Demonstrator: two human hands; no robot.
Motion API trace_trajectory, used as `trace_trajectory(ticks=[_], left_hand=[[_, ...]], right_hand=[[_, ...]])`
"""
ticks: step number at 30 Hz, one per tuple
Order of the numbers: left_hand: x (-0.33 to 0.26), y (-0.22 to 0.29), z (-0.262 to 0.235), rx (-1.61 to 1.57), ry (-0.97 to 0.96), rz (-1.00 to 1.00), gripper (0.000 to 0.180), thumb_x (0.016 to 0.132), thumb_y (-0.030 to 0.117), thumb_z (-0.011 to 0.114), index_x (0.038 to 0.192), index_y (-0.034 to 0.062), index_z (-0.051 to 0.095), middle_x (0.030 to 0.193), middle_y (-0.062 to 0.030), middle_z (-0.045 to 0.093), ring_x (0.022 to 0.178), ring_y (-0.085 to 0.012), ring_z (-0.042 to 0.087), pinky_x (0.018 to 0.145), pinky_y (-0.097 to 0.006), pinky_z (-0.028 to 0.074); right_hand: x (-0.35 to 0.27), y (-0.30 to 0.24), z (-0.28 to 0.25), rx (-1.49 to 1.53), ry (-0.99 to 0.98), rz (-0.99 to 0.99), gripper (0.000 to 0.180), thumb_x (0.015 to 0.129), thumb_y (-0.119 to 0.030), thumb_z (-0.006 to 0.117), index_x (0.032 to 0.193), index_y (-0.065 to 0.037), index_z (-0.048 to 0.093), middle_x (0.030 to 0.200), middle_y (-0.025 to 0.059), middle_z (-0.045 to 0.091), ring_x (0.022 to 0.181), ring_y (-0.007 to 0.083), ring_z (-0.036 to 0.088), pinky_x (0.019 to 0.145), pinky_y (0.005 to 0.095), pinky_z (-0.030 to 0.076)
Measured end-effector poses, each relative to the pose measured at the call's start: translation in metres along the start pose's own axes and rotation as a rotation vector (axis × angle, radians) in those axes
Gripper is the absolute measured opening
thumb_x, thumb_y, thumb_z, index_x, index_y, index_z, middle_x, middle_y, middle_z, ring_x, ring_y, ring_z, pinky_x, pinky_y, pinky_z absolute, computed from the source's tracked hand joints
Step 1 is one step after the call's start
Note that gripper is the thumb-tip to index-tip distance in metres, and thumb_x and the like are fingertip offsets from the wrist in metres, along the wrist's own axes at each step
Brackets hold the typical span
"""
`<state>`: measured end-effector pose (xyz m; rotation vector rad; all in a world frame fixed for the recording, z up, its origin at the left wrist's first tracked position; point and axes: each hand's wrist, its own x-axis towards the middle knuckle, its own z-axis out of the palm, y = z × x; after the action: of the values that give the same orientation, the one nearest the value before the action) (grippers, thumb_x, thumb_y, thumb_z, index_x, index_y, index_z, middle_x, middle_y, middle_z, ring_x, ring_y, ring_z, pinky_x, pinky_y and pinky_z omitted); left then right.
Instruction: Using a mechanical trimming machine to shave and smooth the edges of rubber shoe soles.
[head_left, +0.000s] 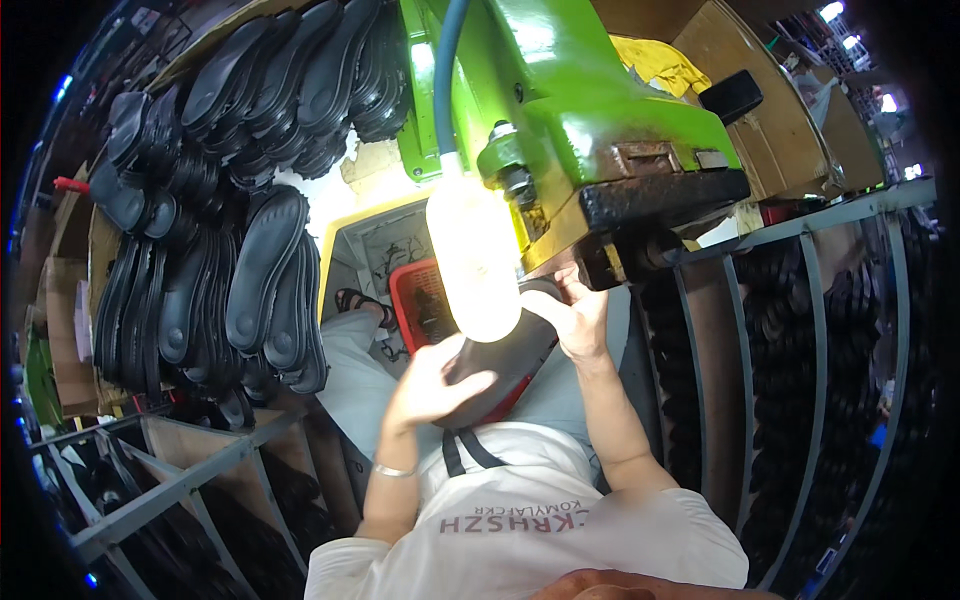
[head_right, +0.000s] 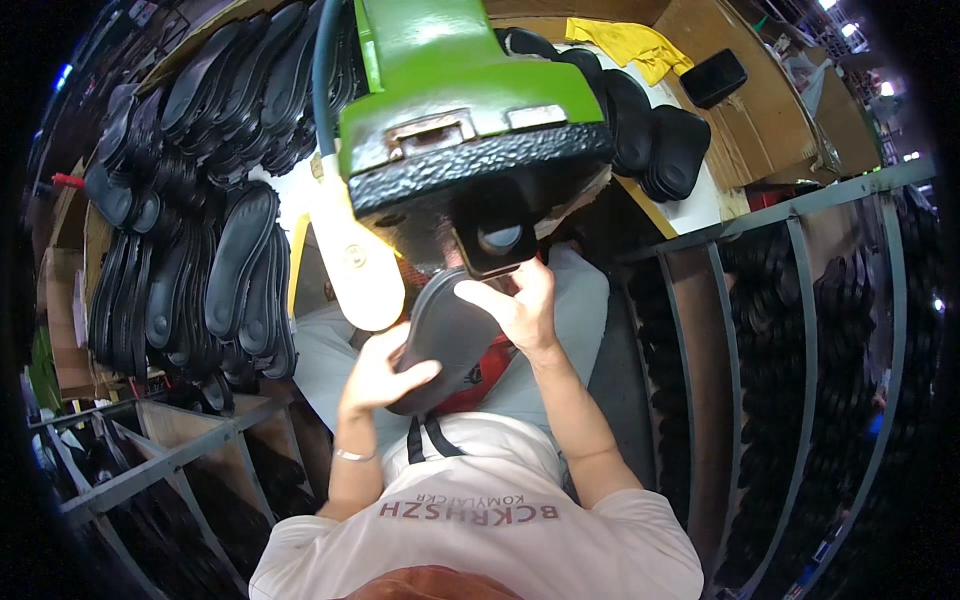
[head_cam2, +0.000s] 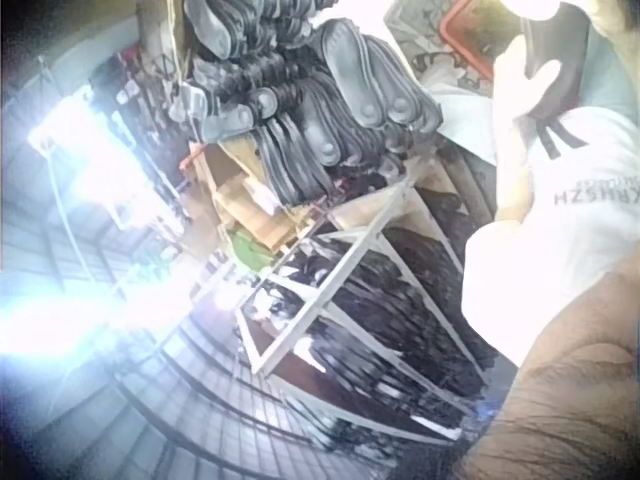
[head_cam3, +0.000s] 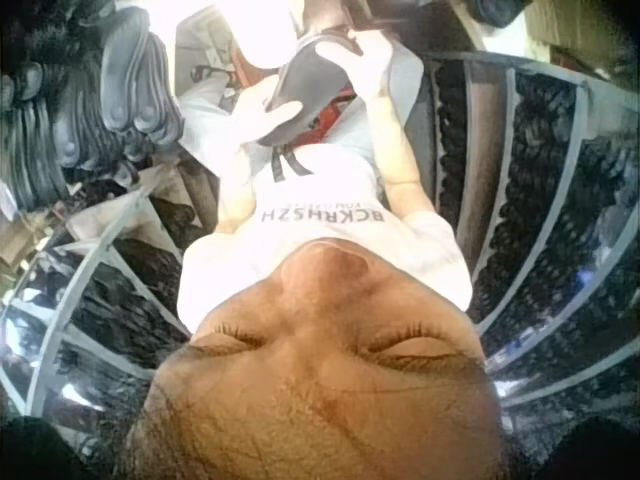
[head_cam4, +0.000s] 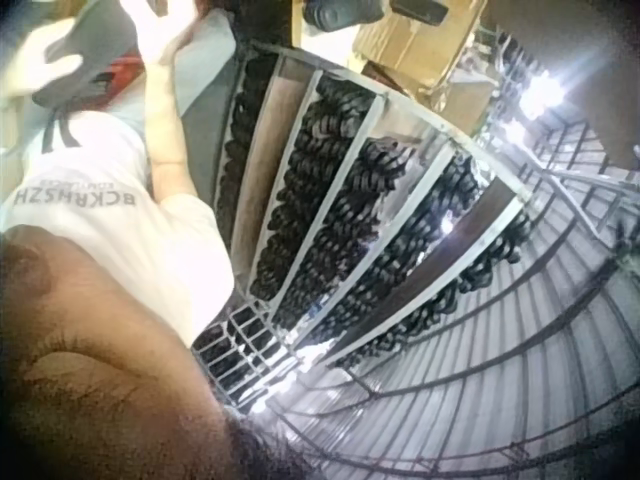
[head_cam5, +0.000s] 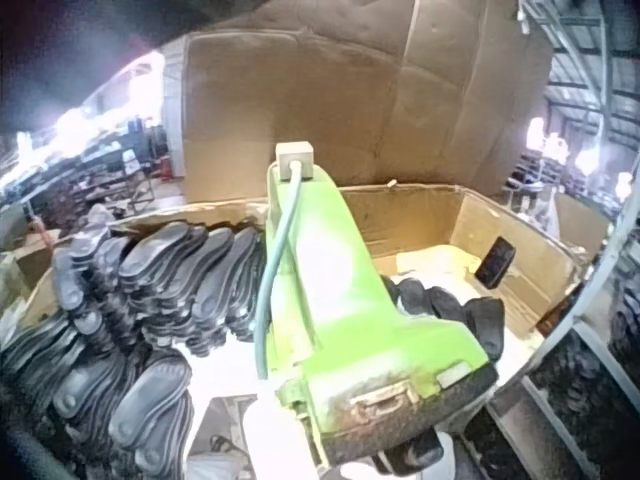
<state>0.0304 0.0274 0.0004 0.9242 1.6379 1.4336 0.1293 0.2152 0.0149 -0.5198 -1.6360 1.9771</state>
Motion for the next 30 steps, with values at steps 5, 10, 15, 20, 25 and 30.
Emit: trace_trajectory(ticks=[5,10,15,20,25,30], left_hand=[[0.059,0.002,0.052,0.285,0.385,0.162,0.015,0.083,0.007,0.066,0.095,-0.0004,0.061,0.08,-0.0015,0.062,0.071,-0.0063,0.054,0.064,-0.022,0.044],[0.058,0.0,0.06,0.216,0.408,0.175,0.017,0.082,0.005,0.066,0.096,-0.002,0.059,0.084,-0.0038,0.062,0.075,-0.0078,0.055,0.068,-0.022,0.045],[0.046,0.006,0.051,0.18,0.467,0.17,0.026,0.078,0.004,0.068,0.101,-0.0034,0.058,0.087,-0.0059,0.063,0.079,-0.0108,0.058,0.072,-0.023,0.046],[0.038,0.015,0.029,0.003,0.355,0.117,0.033,0.075,0.004,0.071,0.104,-0.003,0.059,0.095,-0.0085,0.063,0.088,-0.0163,0.059,0.08,-0.029,0.047],[0.02,0.016,-0.005,0.0,0.395,0.137,0.029,0.074,0.001,0.07,0.101,-0.004,0.06,0.095,-0.0087,0.063,0.09,-0.0162,0.059,0.082,-0.029,0.046],[-0.005,0.008,-0.027,-0.238,0.574,0.066,0.024,0.075,-0.002,0.067,0.096,-0.0049,0.057,0.088,-0.0084,0.063,0.081,-0.014,0.058,0.076,-0.025,0.046]], right_hand=[[-0.06,0.026,-0.001,-0.144,0.23,0.063,0.053,0.073,-0.01,0.074,0.118,0.002,0.05,0.108,0.0108,0.06,0.1,0.0203,0.055,0.09,0.0317,0.044],[-0.144,0.033,-0.047,0.2,0.104,0.486,0.046,0.072,-0.004,0.072,0.112,0.007,0.052,0.109,0.0126,0.06,0.101,0.0172,0.056,0.089,0.0289,0.044],[-0.097,-0.015,-0.087,-0.152,0.332,0.142,0.029,0.07,-0.015,0.066,0.091,-0.001,0.052,0.081,0.0035,0.057,0.077,0.0098,0.052,0.07,0.0233,0.041],[-0.028,-0.04,-0.099,-0.098,0.191,0.086,0.029,0.068,-0.011,0.07,0.091,-0.002,0.054,0.08,0.001,0.056,0.075,0.0065,0.052,0.067,0.021,0.041],[0.016,-0.036,-0.066,-0.085,-0.014,0.008,0.029,0.068,-0.007,0.072,0.089,-0.003,0.053,0.081,0.0017,0.058,0.075,0.0067,0.053,0.068,0.0217,0.042],[0.024,-0.04,-0.017,-0.256,-0.147,-0.297,0.053,0.066,-0.001,0.074,0.114,0.003,0.053,0.106,0.0086,0.061,0.093,0.0147,0.057,0.084,0.0284,0.045]])
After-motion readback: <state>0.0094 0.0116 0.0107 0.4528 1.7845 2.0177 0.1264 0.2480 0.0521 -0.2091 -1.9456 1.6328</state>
